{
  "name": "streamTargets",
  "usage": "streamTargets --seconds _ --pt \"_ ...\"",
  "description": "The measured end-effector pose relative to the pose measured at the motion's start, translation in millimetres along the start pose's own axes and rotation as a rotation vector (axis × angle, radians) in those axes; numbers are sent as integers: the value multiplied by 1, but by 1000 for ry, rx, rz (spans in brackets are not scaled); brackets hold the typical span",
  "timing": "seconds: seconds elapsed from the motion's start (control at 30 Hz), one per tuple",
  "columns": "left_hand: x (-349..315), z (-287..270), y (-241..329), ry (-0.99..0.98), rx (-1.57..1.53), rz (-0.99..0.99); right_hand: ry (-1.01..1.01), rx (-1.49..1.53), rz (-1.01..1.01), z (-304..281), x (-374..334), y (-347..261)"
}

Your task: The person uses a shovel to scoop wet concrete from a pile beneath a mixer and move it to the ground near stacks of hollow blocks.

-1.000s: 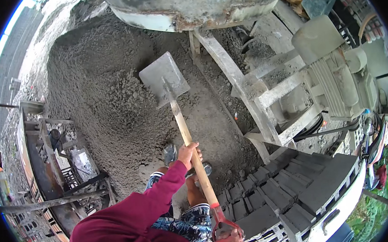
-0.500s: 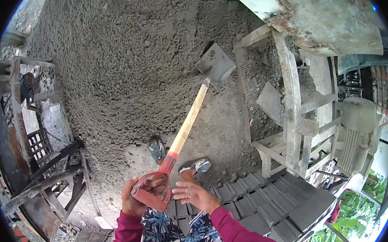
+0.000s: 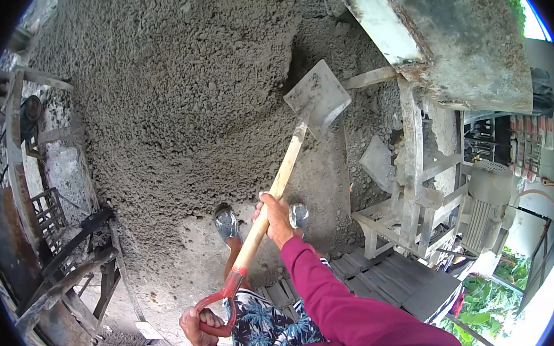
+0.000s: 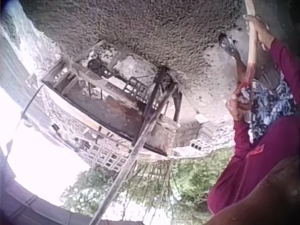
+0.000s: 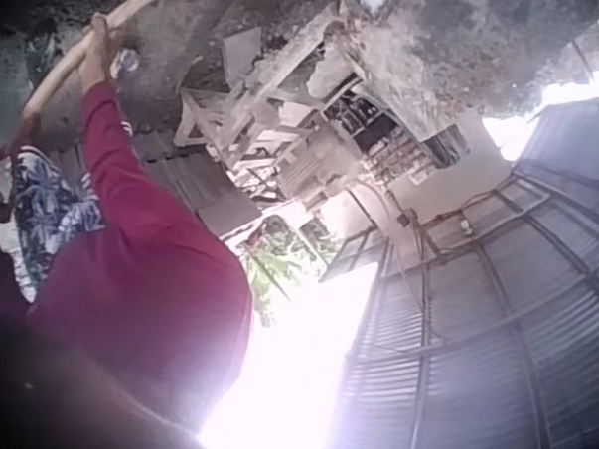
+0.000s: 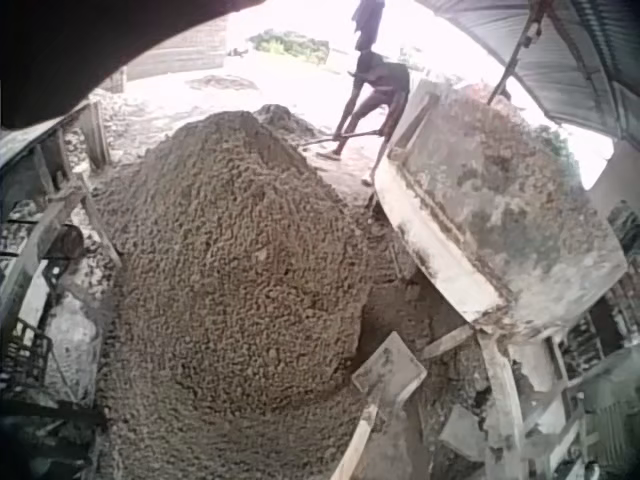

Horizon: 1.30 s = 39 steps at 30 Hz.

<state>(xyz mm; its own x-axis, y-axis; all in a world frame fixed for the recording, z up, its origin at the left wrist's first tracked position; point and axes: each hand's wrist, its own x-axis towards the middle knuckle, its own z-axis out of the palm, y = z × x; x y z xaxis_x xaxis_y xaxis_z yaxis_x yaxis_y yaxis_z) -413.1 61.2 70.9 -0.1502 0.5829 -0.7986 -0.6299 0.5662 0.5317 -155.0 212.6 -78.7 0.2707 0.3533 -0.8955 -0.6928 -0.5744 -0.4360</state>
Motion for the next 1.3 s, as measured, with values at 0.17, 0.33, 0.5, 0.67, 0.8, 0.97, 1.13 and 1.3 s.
streamTargets --seconds 0.17,0.33,0.5,0.67,0.8,0.97,1.13,1.3 --pt "-19 147 24 -272 13 52 -72 -21 -15 8 21 -119" --pt "-16 280 15 -271 76 35 -196 2 16 -8 83 -217" --pt "-8 364 7 -230 27 10 -153 -60 44 -18 108 -272" --pt "-20 381 17 -246 45 45 -136 -42 105 -16 91 -288" --pt "-9 430 25 -219 79 15 -153 15 115 -29 124 -309" --pt "8 407 28 -318 125 91 -156 -81 -11 -7 117 -313" --pt "16 372 14 -229 51 -24 -98 -93 -10 -9 110 -288" --pt "14 402 -4 -247 195 12 -285 -139 110 -26 150 -321"
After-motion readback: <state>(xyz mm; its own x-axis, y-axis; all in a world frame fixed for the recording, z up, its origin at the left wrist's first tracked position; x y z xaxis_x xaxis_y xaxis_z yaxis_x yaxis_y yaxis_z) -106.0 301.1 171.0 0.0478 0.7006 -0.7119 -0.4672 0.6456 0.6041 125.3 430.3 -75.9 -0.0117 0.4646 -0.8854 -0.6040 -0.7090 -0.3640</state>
